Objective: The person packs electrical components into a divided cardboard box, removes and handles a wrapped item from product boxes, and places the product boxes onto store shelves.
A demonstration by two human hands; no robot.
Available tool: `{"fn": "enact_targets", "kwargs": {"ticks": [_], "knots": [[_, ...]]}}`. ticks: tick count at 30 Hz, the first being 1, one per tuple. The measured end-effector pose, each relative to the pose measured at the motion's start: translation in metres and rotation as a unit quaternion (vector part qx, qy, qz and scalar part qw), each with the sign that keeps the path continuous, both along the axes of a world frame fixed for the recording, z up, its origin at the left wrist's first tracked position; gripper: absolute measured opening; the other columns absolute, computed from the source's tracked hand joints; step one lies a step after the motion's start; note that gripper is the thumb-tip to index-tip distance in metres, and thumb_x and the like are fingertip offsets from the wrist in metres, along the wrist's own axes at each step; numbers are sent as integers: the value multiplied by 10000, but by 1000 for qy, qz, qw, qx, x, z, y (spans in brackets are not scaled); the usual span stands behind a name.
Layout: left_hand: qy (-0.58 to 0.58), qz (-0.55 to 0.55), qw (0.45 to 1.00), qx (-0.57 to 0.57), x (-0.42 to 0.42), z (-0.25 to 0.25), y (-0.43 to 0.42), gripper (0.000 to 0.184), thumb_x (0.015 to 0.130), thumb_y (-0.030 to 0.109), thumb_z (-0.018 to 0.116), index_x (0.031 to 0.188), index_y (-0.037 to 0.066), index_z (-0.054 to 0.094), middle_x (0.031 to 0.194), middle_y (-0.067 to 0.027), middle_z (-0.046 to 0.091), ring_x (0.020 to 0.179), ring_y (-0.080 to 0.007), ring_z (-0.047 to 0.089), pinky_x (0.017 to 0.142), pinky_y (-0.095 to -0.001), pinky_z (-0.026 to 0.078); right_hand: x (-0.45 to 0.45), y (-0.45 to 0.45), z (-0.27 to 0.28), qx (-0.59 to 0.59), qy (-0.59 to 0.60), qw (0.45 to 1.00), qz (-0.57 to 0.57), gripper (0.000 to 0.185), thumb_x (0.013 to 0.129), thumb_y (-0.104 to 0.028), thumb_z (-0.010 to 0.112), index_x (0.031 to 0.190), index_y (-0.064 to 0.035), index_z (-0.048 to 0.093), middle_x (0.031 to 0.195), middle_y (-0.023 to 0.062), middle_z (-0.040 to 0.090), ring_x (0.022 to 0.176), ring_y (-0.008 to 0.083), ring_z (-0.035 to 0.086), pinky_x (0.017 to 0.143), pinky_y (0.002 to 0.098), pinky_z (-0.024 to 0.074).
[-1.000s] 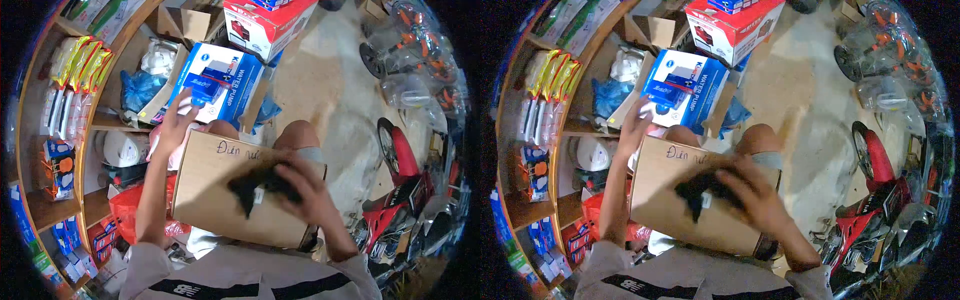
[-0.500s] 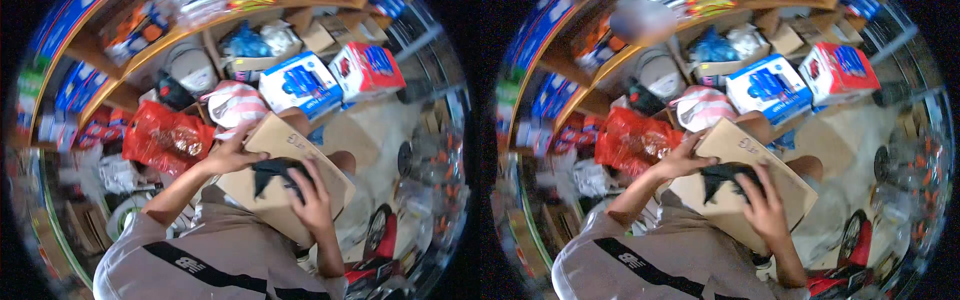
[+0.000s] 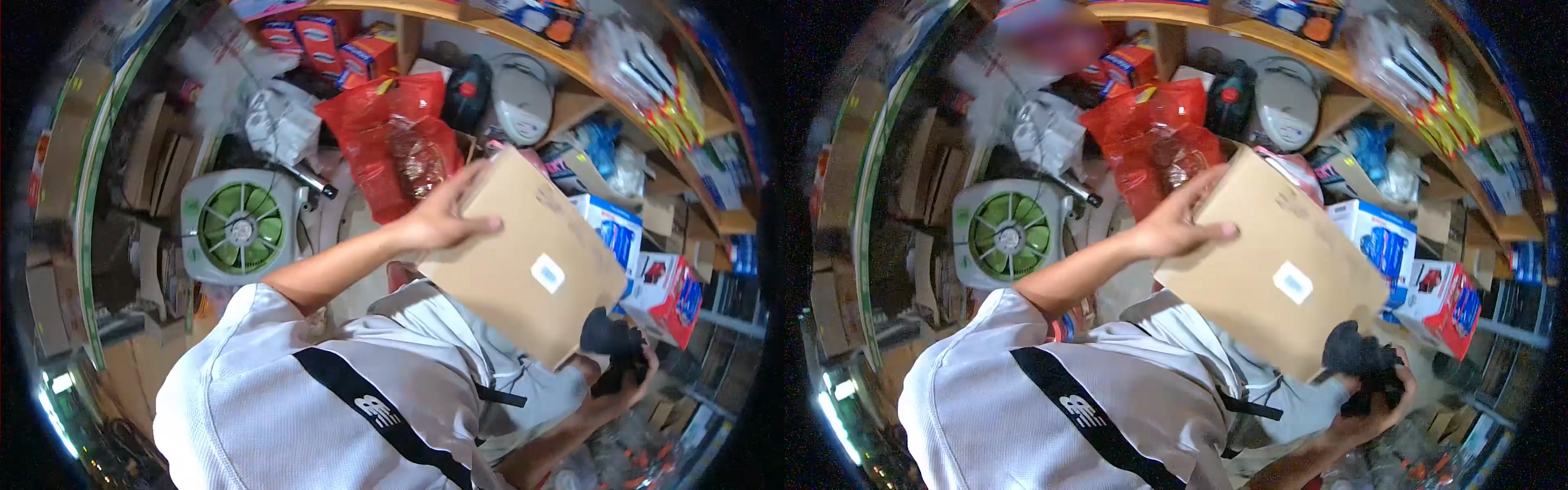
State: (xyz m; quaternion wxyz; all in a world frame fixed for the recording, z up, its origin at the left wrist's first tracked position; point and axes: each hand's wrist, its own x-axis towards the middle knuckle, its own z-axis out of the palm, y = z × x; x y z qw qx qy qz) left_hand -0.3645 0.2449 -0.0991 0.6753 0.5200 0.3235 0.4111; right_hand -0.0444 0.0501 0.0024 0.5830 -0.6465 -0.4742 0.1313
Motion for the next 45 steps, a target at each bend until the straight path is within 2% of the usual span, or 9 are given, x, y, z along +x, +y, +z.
{"fn": "enact_targets", "kwargs": {"ticks": [10,14,15,17,22,30,35,39,45], "knots": [[89,556,821,-93,-344,-142,-22,622,959,413,699,1389,17,487,1254,-175,641,1057,-275,659,914,-411,540,-117,69,29,-68,143,754,637,393,883,-378,670,735,-25,581,839,199,648,734,274,651,627,365,529],[-18,727,682,-77,-459,-144,-37,728,990,458,647,1467,9,330,1372,-208,560,1094,-328,661,903,-484,563,-166,94,75,-130,84,500,852,180,755,-160,740,721,5,677,771,149,674,728,279,693,627,362,555],[-20,731,678,-75,-471,-141,-34,728,990,458,647,1467,9,330,1372,-208,560,1094,-328,661,903,-484,563,-150,82,72,-182,4,480,858,402,831,-435,808,914,-82,636,846,97,584,763,314,591,674,404,479],[-51,820,570,-13,-486,-130,-37,796,993,477,633,1509,15,242,1407,-218,524,1100,-344,663,876,-500,582,-159,70,80,-158,2,487,859,322,837,-347,786,880,-70,627,829,99,571,743,314,580,660,406,472],[-47,840,532,-94,-468,-110,-15,834,984,443,656,1535,27,188,1439,-230,490,1172,-351,633,881,-504,586,-176,79,93,-117,12,435,893,172,820,-165,753,835,-52,624,807,104,575,715,315,579,635,402,479],[81,827,518,-202,-430,-124,-3,924,990,474,592,1605,25,70,1560,-283,370,1320,-422,521,1068,-495,488,-167,79,101,-120,3,553,824,234,735,-75,757,944,-4,679,825,121,631,739,313,630,657,386,522],[-109,859,463,-188,-411,-120,35,826,1010,483,497,1623,86,111,1635,-203,294,1331,-413,516,1052,-590,468,-180,73,95,-71,-13,628,775,181,793,-131,757,902,9,721,836,111,683,768,272,682,662,368,554],[-147,543,817,-125,-542,-270,80,695,1028,528,408,1574,107,322,1638,-119,333,1353,-376,489,1032,-611,448,-180,79,96,-16,68,769,635,168,882,-118,660,892,30,737,880,143,711,798,296,704,694,366,587],[-75,494,790,-356,-484,-226,86,681,996,565,449,1532,145,437,1589,-84,438,1436,-289,425,1168,-600,287,-209,85,109,272,237,779,512,194,895,-157,737,946,30,731,903,147,703,807,256,673,650,355,551]]}}
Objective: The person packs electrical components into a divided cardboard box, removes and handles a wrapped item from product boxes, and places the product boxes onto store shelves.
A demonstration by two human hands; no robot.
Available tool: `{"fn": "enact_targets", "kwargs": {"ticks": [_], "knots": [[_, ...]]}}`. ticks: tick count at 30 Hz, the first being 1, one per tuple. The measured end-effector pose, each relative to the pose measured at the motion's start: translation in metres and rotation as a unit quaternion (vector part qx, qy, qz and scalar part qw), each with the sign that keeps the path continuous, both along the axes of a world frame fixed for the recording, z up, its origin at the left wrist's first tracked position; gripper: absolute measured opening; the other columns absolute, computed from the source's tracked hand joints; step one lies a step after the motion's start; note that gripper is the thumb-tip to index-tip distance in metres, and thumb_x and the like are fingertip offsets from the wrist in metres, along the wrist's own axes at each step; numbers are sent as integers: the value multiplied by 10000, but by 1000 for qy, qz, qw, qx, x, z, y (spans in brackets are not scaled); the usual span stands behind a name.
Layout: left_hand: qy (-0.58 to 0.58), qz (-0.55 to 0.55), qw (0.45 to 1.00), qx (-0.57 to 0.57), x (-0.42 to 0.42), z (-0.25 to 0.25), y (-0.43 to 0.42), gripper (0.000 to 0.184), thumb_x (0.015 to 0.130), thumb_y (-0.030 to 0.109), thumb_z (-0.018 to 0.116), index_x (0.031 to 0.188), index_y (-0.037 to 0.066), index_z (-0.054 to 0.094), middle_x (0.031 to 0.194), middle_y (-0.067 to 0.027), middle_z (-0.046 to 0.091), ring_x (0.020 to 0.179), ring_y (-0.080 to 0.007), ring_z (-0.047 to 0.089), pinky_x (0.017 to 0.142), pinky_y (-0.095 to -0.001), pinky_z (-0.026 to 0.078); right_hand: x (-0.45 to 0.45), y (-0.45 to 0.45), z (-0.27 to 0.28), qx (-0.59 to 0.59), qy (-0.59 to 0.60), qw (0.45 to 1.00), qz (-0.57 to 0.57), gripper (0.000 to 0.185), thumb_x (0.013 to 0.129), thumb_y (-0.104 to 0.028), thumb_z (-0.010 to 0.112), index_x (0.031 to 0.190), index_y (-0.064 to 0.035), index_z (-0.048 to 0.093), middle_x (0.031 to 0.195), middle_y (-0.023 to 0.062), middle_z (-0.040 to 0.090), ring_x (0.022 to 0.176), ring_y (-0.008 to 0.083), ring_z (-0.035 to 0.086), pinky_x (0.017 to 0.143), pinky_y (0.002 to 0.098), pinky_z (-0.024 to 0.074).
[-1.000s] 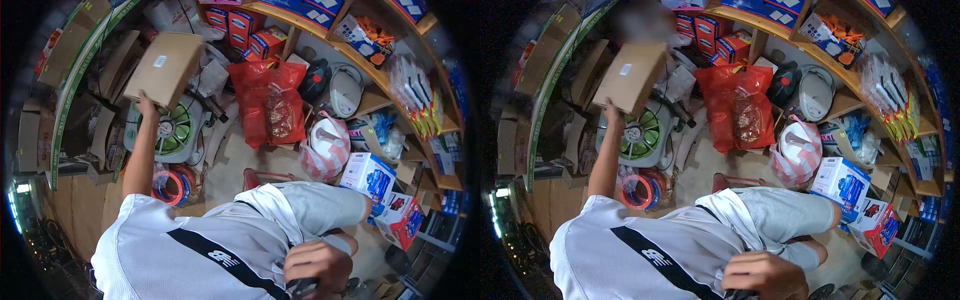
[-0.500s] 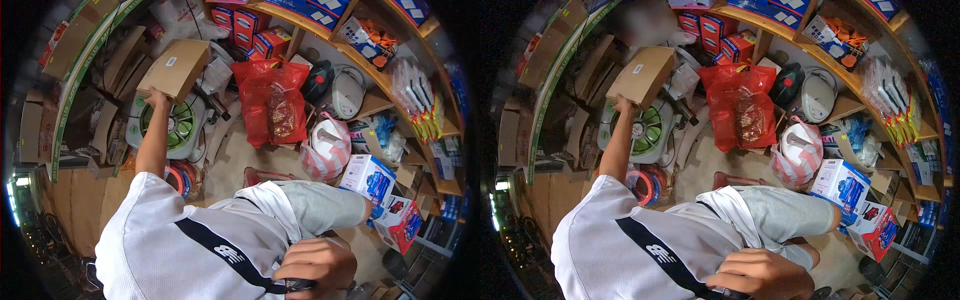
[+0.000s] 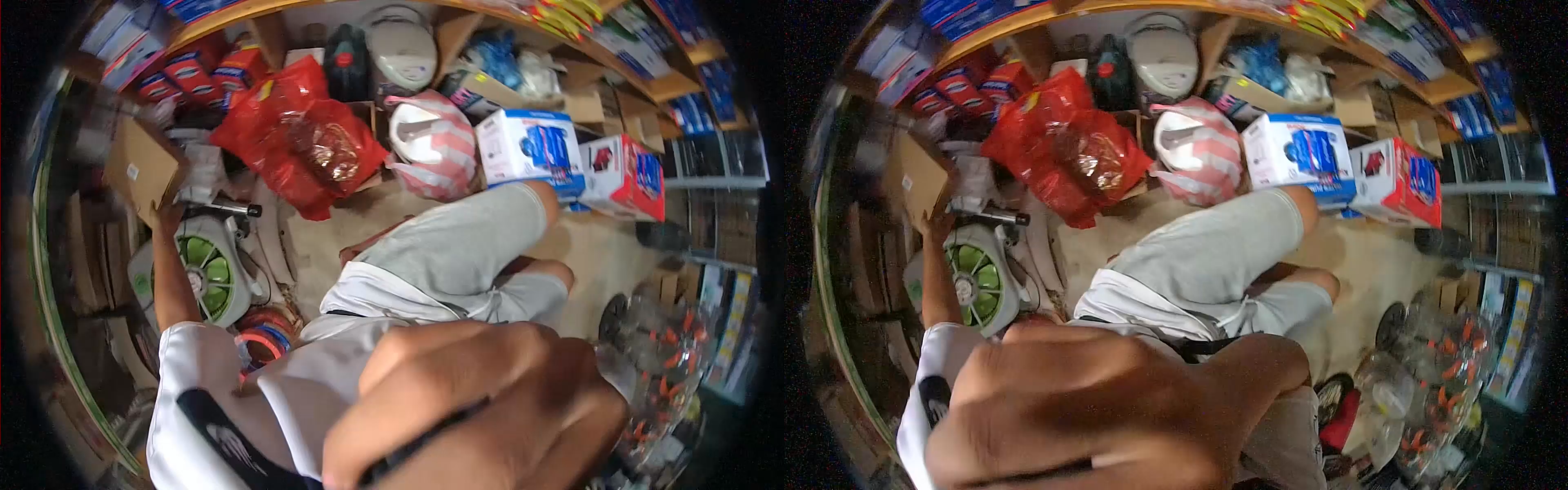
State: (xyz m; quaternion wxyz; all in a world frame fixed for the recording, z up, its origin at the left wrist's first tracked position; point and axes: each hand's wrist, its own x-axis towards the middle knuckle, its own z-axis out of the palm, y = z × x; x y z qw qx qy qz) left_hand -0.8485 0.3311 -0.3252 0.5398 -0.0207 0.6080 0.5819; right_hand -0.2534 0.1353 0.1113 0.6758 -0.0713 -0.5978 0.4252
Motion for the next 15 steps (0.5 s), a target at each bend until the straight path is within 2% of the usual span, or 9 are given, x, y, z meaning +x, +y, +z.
{"fn": "enact_targets", "kwargs": {"ticks": [3,4,6,7,9,10,12,14,15], "knots": [[-93,-70,993,30,-43,-42,13,530,1002,522,500,1443,229,524,1459,-185,483,1304,-397,488,1092,-619,381,13,-6,-4,41,28,999,14,188,901,-153,736,952,28,735,907,149,709,804,259,679,653,353,555],[-89,-68,993,29,-35,-44,11,530,1002,522,500,1443,229,524,1459,-185,483,1304,-397,488,1092,-619,381,17,-9,-4,44,27,999,17,186,902,-152,735,954,27,736,908,149,711,804,260,681,653,352,557],[20,27,998,53,0,-42,-3,701,947,622,531,1478,170,456,1528,-229,366,1298,-426,466,1069,-626,400,24,-16,-4,50,22,998,20,182,906,-149,735,958,25,739,911,151,715,802,262,685,655,351,559],[28,29,998,52,7,-35,-13,701,947,622,531,1478,170,456,1528,-229,366,1298,-426,466,1069,-626,400,27,-16,-5,51,23,998,22,180,908,-148,734,960,24,740,912,152,717,801,263,687,656,351,561],[70,-111,991,27,25,-27,-23,980,856,734,580,1582,160,259,1618,-212,219,1412,-459,347,1133,-625,344,32,-18,-2,58,17,998,24,176,911,-145,734,965,23,742,914,153,721,799,265,692,657,349,564],[72,-109,991,28,33,-25,-26,980,856,734,580,1582,160,259,1618,-212,219,1412,-459,347,1133,-625,344,33,-19,-3,59,15,998,26,175,913,-144,733,967,22,743,915,154,723,799,266,694,658,349,565],[-21,-153,988,15,43,-33,-24,992,868,739,559,1629,228,180,1658,-203,177,1474,-463,278,1156,-628,306,38,-20,-2,58,7,998,29,171,916,-141,733,971,20,746,918,155,727,797,268,698,660,347,568],[38,-106,994,-5,33,-77,-25,1001,872,759,533,1649,255,152,1683,-199,138,1498,-463,240,1161,-652,275,46,-24,-2,52,-5,998,34,167,920,-138,732,975,19,748,920,156,731,795,269,702,661,346,571],[83,-63,994,-40,37,-96,-29,946,876,786,500,1630,291,216,1658,-218,206,1495,-452,257,1132,-661,305,51,-27,-4,47,-11,998,33,166,922,-137,732,978,18,749,921,157,733,795,270,704,662,346,572]]}}
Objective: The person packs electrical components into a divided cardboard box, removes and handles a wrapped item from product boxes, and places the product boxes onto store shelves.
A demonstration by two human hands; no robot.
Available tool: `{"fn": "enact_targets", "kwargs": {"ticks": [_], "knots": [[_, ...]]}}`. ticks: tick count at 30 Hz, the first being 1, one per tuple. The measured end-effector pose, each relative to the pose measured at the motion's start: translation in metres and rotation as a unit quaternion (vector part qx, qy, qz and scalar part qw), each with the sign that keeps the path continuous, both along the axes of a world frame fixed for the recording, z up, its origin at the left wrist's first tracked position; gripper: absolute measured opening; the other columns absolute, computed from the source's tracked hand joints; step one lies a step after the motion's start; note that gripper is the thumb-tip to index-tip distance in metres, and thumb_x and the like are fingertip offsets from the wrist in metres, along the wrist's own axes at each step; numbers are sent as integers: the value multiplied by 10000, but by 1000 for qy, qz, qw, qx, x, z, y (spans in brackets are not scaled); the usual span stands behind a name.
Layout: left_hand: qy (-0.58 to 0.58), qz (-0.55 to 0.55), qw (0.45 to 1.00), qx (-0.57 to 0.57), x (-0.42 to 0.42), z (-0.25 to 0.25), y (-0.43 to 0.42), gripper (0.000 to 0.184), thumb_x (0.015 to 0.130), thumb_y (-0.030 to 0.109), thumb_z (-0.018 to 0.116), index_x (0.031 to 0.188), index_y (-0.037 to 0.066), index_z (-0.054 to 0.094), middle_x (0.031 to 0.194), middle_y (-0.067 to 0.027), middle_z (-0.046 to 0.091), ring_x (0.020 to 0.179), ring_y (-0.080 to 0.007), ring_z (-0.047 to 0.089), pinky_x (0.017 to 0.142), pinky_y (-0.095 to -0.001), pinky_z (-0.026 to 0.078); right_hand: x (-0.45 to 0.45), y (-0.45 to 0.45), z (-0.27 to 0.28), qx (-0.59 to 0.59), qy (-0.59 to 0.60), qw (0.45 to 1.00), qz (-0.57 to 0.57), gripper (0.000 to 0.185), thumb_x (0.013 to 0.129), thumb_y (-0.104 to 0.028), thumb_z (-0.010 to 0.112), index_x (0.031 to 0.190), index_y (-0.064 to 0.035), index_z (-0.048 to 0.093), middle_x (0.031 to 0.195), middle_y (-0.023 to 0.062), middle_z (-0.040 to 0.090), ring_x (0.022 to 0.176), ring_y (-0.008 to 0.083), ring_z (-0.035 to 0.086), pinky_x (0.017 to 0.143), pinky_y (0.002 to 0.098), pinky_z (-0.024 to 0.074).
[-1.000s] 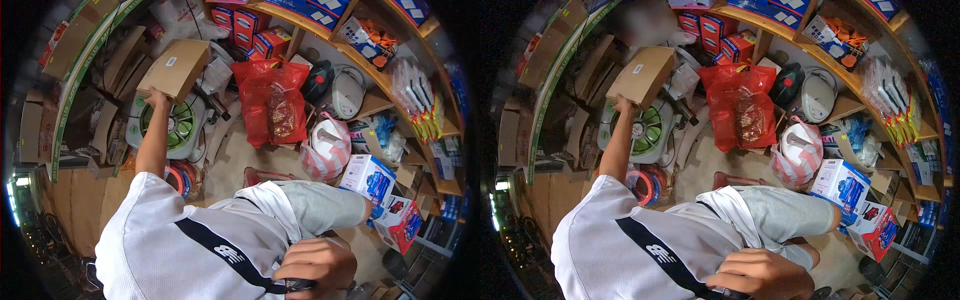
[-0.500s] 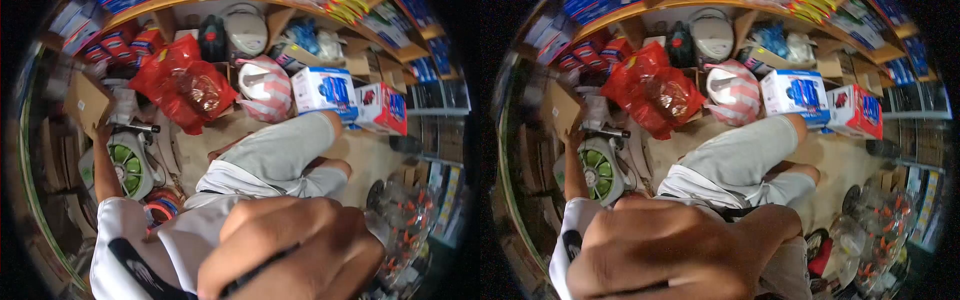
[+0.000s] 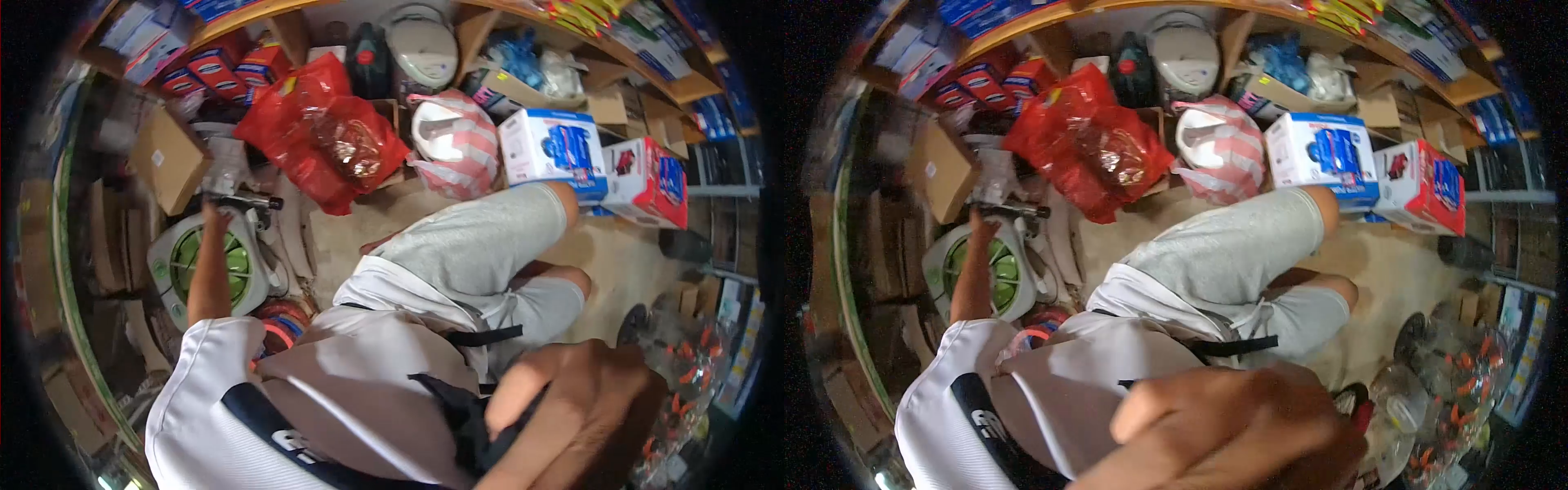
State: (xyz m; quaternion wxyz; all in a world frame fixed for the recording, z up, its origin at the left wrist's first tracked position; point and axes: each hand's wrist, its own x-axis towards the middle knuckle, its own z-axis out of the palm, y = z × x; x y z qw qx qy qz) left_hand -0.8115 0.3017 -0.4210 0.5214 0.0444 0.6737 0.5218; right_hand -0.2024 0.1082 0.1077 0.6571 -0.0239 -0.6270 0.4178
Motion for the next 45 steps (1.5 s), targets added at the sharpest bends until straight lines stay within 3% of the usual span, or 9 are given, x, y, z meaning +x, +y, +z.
{"fn": "enact_targets", "kwargs": {"ticks": [5,14,17,24,27,31,35,41,45], "knots": [[237,-91,959,-122,147,23,-44,879,947,556,656,1597,160,215,1032,-102,603,771,-228,627,489,-361,499,29,-14,-10,-16,-21,999,-36,158,931,-130,730,988,14,756,927,161,743,791,275,715,666,343,579],[163,-447,873,110,310,6,-86,607,1074,357,536,1619,194,323,1576,-73,396,1281,-255,541,853,-437,578,68,-64,-13,59,59,986,-142,145,946,-119,727,1007,7,767,938,167,760,783,283,733,673,337,592],[62,-455,867,192,404,111,-71,709,1056,390,578,1627,98,275,1633,-106,371,1491,-233,356,1154,-411,348,75,-77,-15,87,81,985,-127,141,952,-115,726,1014,4,770,942,169,766,781,286,740,676,335,596],[75,-687,598,406,570,361,-109,619,1070,429,464,1469,-44,471,1362,-192,601,1303,-269,538,1131,-395,376,139,-90,-57,-136,-156,963,-170,200,912,-122,716,1056,13,743,1077,146,738,950,298,717,856,394,562],[-122,-721,582,355,622,379,-148,700,1084,499,347,1539,-32,370,1463,-182,518,1358,-292,499,1163,-432,340,167,-68,-104,-180,-204,845,-461,180,909,-78,713,1057,22,741,1035,151,740,932,299,720,843,400,563],[-225,-627,733,134,687,338,-150,562,1111,383,397,1506,-16,394,1426,-123,544,1314,-206,532,1127,-373,400,211,-47,-164,-254,-269,795,-481,551,982,-252,639,1459,-12,508,1431,223,543,1371,361,490,1139,449,367],[-185,-621,762,4,771,271,-86,511,1096,482,337,1381,113,545,1118,-61,712,614,-110,558,472,-250,413,312,-31,-221,-287,-314,755,-499,626,996,-256,619,1525,-16,387,1559,253,380,1443,431,372,1190,509,291],[-237,-497,835,8,906,124,58,418,1060,377,471,1303,61,597,1200,-102,682,1060,-280,651,987,-441,518,494,38,-361,-314,-399,558,-657,711,841,-106,714,1484,-40,419,1339,280,552,1255,479,520,1073,518,443],[-181,-544,817,55,924,106,75,486,1056,425,467,1362,59,564,1342,-106,635,1191,-283,598,1038,-463,473,516,71,-410,-418,-468,580,-519,735,840,-112,724,1496,-7,409,1266,283,621,1198,466,585,991,511,500]]}}
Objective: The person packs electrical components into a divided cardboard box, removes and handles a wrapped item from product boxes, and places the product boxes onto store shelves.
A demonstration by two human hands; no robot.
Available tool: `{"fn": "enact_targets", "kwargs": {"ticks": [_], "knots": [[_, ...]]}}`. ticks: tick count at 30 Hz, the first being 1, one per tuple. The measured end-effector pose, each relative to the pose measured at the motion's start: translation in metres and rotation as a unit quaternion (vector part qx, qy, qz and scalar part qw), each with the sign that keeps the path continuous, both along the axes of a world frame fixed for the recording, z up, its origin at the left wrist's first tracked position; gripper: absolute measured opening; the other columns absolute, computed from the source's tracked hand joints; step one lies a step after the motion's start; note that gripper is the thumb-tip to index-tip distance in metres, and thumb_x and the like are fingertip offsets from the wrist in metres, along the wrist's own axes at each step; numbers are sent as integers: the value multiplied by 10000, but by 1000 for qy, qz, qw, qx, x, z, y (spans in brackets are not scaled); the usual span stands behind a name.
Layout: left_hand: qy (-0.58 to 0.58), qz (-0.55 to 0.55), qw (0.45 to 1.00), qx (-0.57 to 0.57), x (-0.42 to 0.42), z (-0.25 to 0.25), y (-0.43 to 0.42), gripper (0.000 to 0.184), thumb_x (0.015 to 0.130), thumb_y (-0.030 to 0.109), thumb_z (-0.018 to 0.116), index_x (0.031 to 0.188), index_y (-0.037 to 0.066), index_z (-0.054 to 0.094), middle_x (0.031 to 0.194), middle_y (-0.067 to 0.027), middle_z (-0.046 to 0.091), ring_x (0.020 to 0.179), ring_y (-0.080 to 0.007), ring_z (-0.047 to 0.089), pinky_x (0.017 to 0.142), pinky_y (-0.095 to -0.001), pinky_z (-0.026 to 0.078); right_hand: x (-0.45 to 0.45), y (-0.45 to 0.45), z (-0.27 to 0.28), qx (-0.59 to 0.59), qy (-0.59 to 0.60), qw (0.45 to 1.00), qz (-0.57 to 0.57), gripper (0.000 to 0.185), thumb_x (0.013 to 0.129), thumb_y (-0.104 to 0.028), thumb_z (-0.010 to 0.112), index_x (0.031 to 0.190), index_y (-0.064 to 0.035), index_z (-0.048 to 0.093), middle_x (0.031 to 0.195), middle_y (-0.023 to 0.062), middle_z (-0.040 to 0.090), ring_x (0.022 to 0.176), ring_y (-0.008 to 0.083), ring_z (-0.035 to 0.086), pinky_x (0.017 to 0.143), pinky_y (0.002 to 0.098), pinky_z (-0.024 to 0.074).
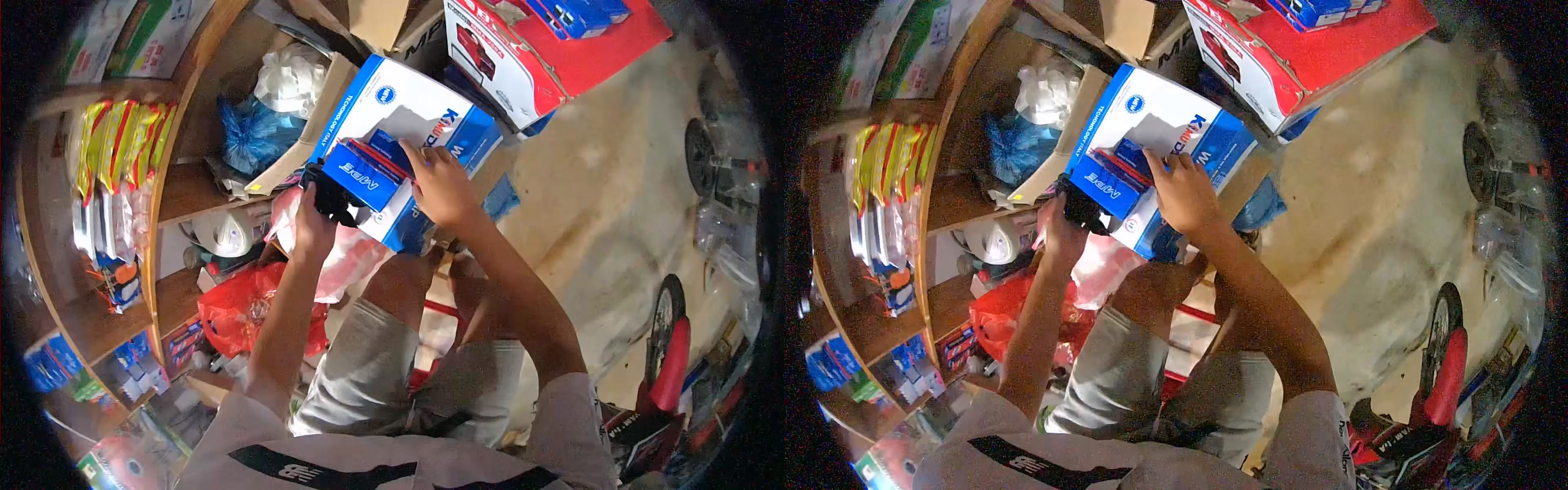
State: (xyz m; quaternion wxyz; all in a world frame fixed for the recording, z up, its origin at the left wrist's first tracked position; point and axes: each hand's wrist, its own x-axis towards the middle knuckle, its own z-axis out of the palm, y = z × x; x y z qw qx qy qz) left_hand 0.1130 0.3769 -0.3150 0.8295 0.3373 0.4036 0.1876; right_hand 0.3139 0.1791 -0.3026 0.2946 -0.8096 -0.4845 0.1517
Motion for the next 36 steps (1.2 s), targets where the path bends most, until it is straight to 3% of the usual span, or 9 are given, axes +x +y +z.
{"fn": "enact_targets", "kwargs": {"ticks": [2,4,7,12,15,17,23,27,36], "knots": [[323,-57,939,103,16,42,-14,583,1058,507,453,1475,101,492,1479,-106,546,1284,-306,537,1056,-460,444,11,2,3,37,93,995,-27,676,851,-127,725,1454,15,455,1210,296,646,1146,450,625,964,499,515],[380,-58,915,122,12,41,-8,625,1052,542,433,1514,122,447,1501,-149,506,1301,-347,515,1092,-468,412,21,-4,8,88,215,966,-113,514,878,-174,736,1314,55,590,1042,328,690,989,438,701,872,464,554],[464,-79,851,232,-4,21,-12,738,1023,604,443,1569,115,362,1517,-248,438,1336,-423,461,1140,-490,355,29,-14,-7,124,319,921,-188,441,877,-161,768,1239,53,638,978,188,743,902,237,729,804,358,564],[425,-90,762,480,7,37,-50,941,946,601,631,1562,-21,285,1440,-372,410,1312,-474,420,1147,-513,305,29,-8,-20,130,416,884,-169,627,816,-248,786,1316,61,569,1136,274,707,1041,405,706,932,457,538],[496,-72,784,366,61,82,-72,836,966,467,691,1540,-11,315,1406,-264,504,1259,-369,516,1075,-471,404,22,14,-42,135,295,934,-152,640,803,-193,771,1330,66,519,1139,283,693,1072,418,687,964,480,518],[231,37,962,138,73,73,-71,722,969,350,726,1499,8,375,1315,-147,607,1147,-266,623,963,-411,505,29,37,-1,65,346,924,-152,542,810,-101,768,1272,66,540,1175,263,668,1067,374,697,929,410,531],[165,3,986,11,93,70,-58,668,927,302,780,1445,44,447,1214,-74,655,1086,-190,660,909,-364,546,27,59,-3,28,222,970,-99,600,806,-173,785,1295,53,519,1033,309,688,1020,473,681,882,489,548],[167,31,985,29,68,17,-64,678,887,288,823,1426,42,493,1249,-74,644,1108,-184,620,970,-340,493,33,54,-7,-22,334,937,-102,668,813,-275,790,1313,56,496,1081,304,695,1030,478,683,878,494,551],[148,-47,988,24,57,55,-65,550,992,272,703,1438,27,494,1297,-67,623,1195,-165,565,1053,-332,435,17,33,-18,-18,503,855,-129,742,699,-294,854,1279,46,542,1042,256,724,936,385,731,831,451,574]]}}
